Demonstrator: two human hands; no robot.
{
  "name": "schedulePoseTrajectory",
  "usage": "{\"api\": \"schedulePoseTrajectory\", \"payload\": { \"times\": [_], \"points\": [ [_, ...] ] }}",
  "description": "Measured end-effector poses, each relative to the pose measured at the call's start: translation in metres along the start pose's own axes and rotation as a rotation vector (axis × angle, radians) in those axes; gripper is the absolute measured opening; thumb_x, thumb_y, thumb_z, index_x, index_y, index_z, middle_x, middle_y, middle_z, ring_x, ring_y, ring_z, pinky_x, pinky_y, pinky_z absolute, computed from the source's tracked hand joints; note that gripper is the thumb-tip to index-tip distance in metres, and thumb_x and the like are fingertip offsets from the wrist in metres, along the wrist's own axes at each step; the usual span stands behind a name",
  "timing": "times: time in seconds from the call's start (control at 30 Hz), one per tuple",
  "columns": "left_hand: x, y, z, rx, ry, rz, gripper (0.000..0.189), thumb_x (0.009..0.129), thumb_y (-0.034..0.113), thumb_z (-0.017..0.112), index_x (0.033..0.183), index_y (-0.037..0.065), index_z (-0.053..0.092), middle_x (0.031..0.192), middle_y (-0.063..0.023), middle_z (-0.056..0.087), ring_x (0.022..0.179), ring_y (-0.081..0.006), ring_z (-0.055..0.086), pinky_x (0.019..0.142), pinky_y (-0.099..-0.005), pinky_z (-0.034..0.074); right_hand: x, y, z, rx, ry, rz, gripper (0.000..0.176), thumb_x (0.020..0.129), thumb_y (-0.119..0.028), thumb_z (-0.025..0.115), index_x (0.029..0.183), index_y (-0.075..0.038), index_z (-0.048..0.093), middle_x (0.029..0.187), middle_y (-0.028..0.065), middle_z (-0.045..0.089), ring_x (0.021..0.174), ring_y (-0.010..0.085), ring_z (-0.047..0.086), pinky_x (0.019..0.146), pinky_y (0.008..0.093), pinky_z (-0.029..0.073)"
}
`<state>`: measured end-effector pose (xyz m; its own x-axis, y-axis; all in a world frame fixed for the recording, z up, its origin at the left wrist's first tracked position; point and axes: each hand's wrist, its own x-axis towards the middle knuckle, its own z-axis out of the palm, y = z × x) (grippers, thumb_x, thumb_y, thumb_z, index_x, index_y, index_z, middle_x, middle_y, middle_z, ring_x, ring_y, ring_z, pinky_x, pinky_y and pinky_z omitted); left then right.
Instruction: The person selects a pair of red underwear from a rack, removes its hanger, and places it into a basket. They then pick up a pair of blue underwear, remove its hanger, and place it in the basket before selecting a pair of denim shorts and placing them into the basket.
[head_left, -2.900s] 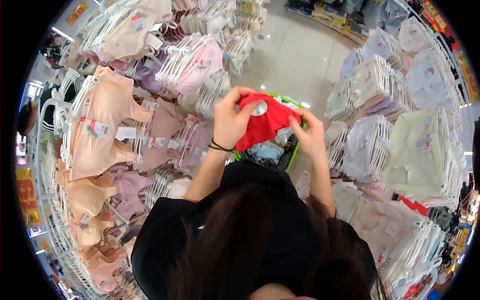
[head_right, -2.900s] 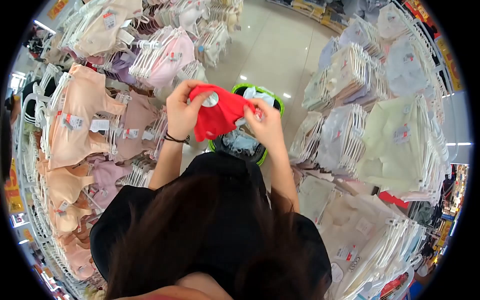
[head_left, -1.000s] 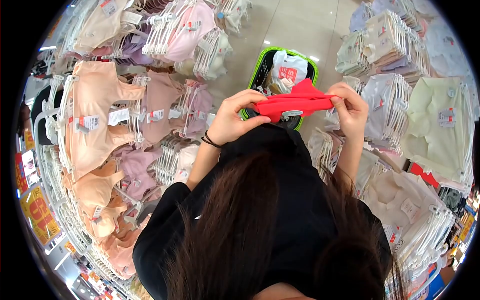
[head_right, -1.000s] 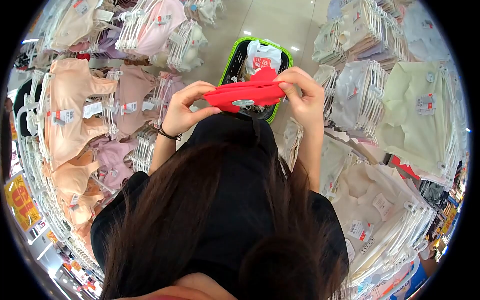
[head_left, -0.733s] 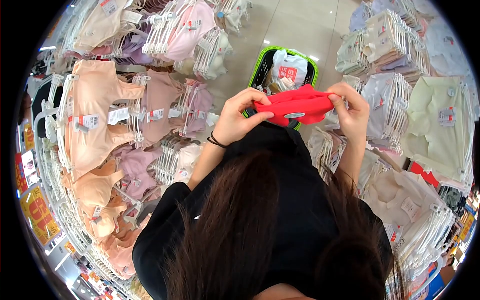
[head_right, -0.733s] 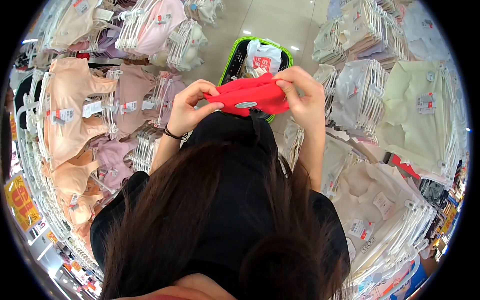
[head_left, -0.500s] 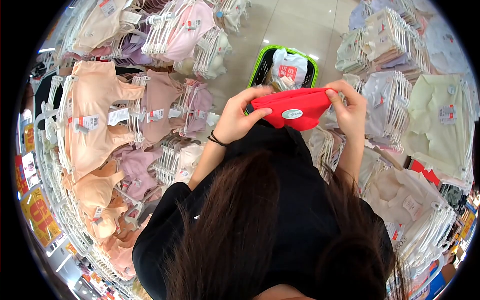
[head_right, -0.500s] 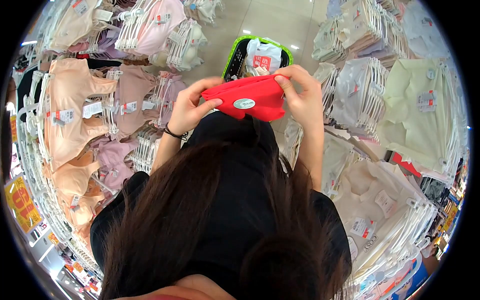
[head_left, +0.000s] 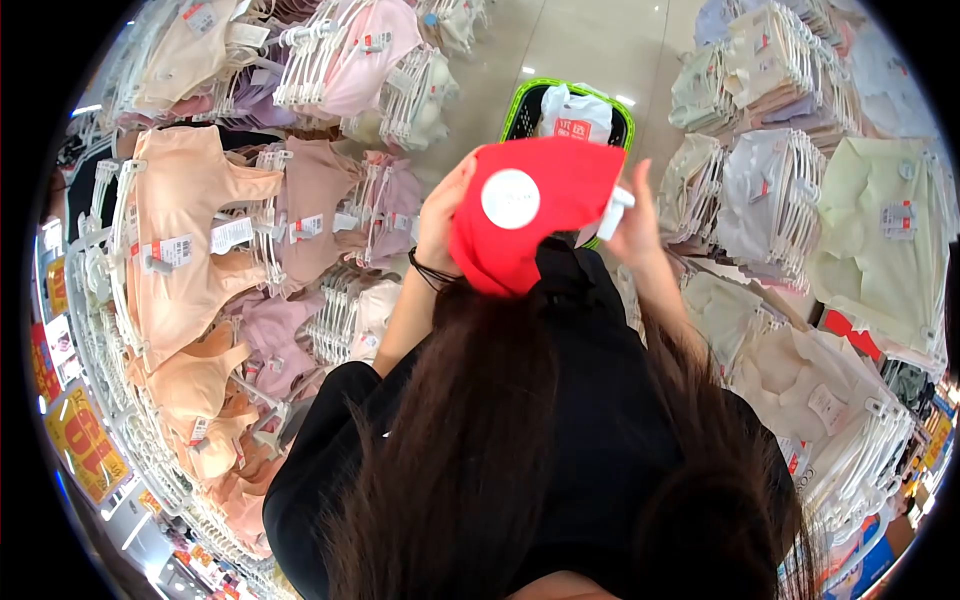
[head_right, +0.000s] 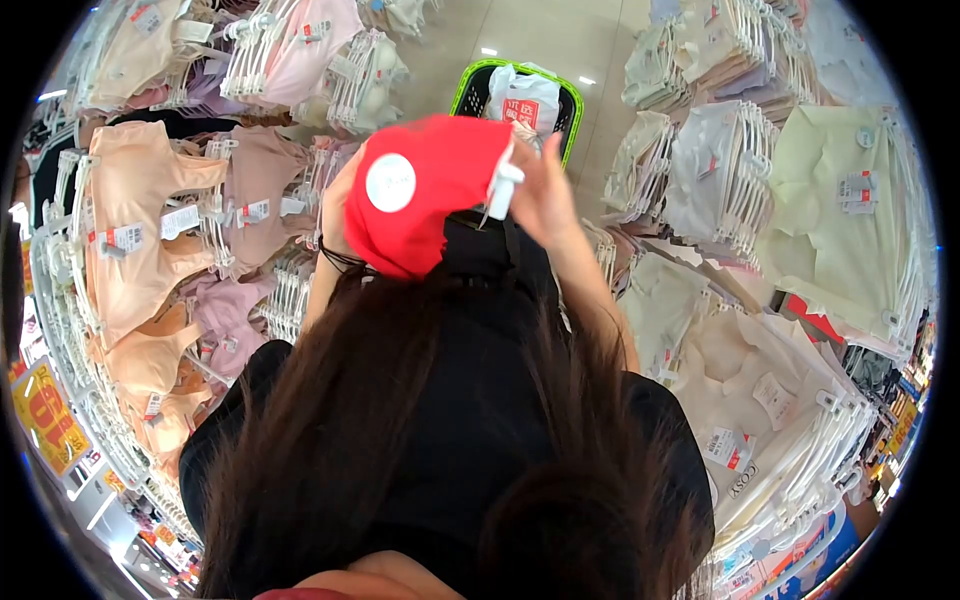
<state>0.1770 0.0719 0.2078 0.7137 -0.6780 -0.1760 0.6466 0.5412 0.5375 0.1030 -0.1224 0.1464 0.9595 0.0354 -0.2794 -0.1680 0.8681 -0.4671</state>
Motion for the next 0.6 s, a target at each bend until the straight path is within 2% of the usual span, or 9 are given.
{"api": "schedulePoseTrajectory", "payload": {
  "times": [0.07, 0.1, 0.17, 0.27, 0.3, 0.4, 0.53, 0.57, 0.6],
  "points": [
    [0.002, 0.001, -0.010, -0.175, 0.038, -0.051, 0.034, 0.091, 0.022, 0.034, 0.112, -0.002, 0.044, 0.107, -0.0101, 0.053, 0.095, -0.0174, 0.053, 0.084, -0.0285, 0.042, -0.005, 0.020, 0.017, 0.021, -0.062, 0.034, 0.078, 0.080, -0.062, 0.026, 0.125, 0.001, 0.030, 0.127, 0.0117, 0.038, 0.119, 0.0266, 0.032, 0.098, 0.0415, 0.026],
    [0.004, 0.001, -0.013, -0.253, -0.028, -0.056, 0.032, 0.090, 0.019, 0.033, 0.110, -0.002, 0.046, 0.106, -0.0117, 0.054, 0.094, -0.0203, 0.054, 0.084, -0.0308, 0.043, -0.004, 0.029, 0.011, 0.061, -0.176, 0.078, 0.080, 0.079, -0.063, 0.026, 0.127, 0.000, 0.028, 0.128, 0.0114, 0.037, 0.121, 0.0263, 0.030, 0.099, 0.0415, 0.024],
    [0.006, 0.000, -0.030, -0.202, 0.030, -0.105, 0.032, 0.090, 0.018, 0.034, 0.110, -0.003, 0.046, 0.107, -0.0126, 0.054, 0.095, -0.0212, 0.054, 0.084, -0.0315, 0.043, -0.005, 0.042, 0.004, 0.123, -0.294, 0.114, 0.085, 0.077, -0.067, 0.023, 0.128, 0.002, 0.026, 0.129, 0.0125, 0.035, 0.120, 0.0245, 0.032, 0.100, 0.0389, 0.022],
    [0.008, 0.000, -0.046, -0.246, 0.103, -0.119, 0.033, 0.088, 0.018, 0.034, 0.111, -0.003, 0.045, 0.109, -0.0144, 0.053, 0.097, -0.0231, 0.052, 0.086, -0.0340, 0.042, -0.004, 0.047, 0.009, -0.031, -0.299, -0.045, 0.082, 0.077, -0.062, 0.035, 0.127, 0.002, 0.026, 0.129, 0.0126, 0.034, 0.119, 0.0232, 0.033, 0.098, 0.0391, 0.025],
    [0.009, 0.001, -0.048, -0.248, 0.119, -0.089, 0.033, 0.088, 0.020, 0.035, 0.111, -0.003, 0.045, 0.109, -0.0144, 0.053, 0.098, -0.0232, 0.052, 0.086, -0.0346, 0.042, -0.002, 0.045, 0.008, 0.055, -0.390, -0.052, 0.079, 0.077, -0.055, 0.048, 0.128, 0.001, 0.025, 0.129, 0.0111, 0.034, 0.118, 0.0211, 0.034, 0.096, 0.0374, 0.029],
    [0.015, 0.005, -0.043, -0.309, 0.137, -0.059, 0.036, 0.088, 0.025, 0.038, 0.111, -0.002, 0.045, 0.111, -0.0136, 0.051, 0.101, -0.0228, 0.050, 0.088, -0.0354, 0.040, -0.004, 0.032, 0.010, -0.034, -0.346, -0.019, 0.064, 0.080, -0.039, 0.055, 0.125, 0.000, 0.033, 0.123, 0.0089, 0.041, 0.113, 0.0183, 0.040, 0.093, 0.0335, 0.033],
    [0.021, -0.001, -0.025, -0.182, 0.289, -0.071, 0.040, 0.086, 0.031, 0.045, 0.111, 0.000, 0.046, 0.113, -0.0109, 0.051, 0.102, -0.0218, 0.049, 0.090, -0.0348, 0.037, 0.002, 0.022, 0.014, -0.365, -0.041, -0.008, 0.043, 0.081, -0.017, 0.056, 0.118, 0.001, 0.042, 0.113, 0.0070, 0.050, 0.103, 0.0145, 0.047, 0.088, 0.0288, 0.037],
    [0.021, -0.010, -0.030, -0.045, 0.359, -0.026, 0.039, 0.083, 0.028, 0.051, 0.112, 0.001, 0.046, 0.112, -0.0088, 0.051, 0.101, -0.0216, 0.049, 0.090, -0.0337, 0.036, 0.004, 0.021, 0.013, -0.398, 0.013, -0.034, 0.042, 0.081, -0.012, 0.055, 0.118, 0.001, 0.041, 0.112, 0.0074, 0.051, 0.102, 0.0145, 0.048, 0.088, 0.0285, 0.037],
    [0.019, -0.011, -0.031, 0.007, 0.410, -0.158, 0.040, 0.079, 0.019, 0.058, 0.112, 0.000, 0.045, 0.110, -0.0092, 0.052, 0.102, -0.0203, 0.049, 0.090, -0.0321, 0.037, 0.007, 0.019, 0.013, -0.431, 0.067, -0.062, 0.041, 0.081, -0.007, 0.055, 0.119, 0.001, 0.041, 0.112, 0.0077, 0.052, 0.101, 0.0144, 0.049, 0.088, 0.0282, 0.038]
  ]
}}
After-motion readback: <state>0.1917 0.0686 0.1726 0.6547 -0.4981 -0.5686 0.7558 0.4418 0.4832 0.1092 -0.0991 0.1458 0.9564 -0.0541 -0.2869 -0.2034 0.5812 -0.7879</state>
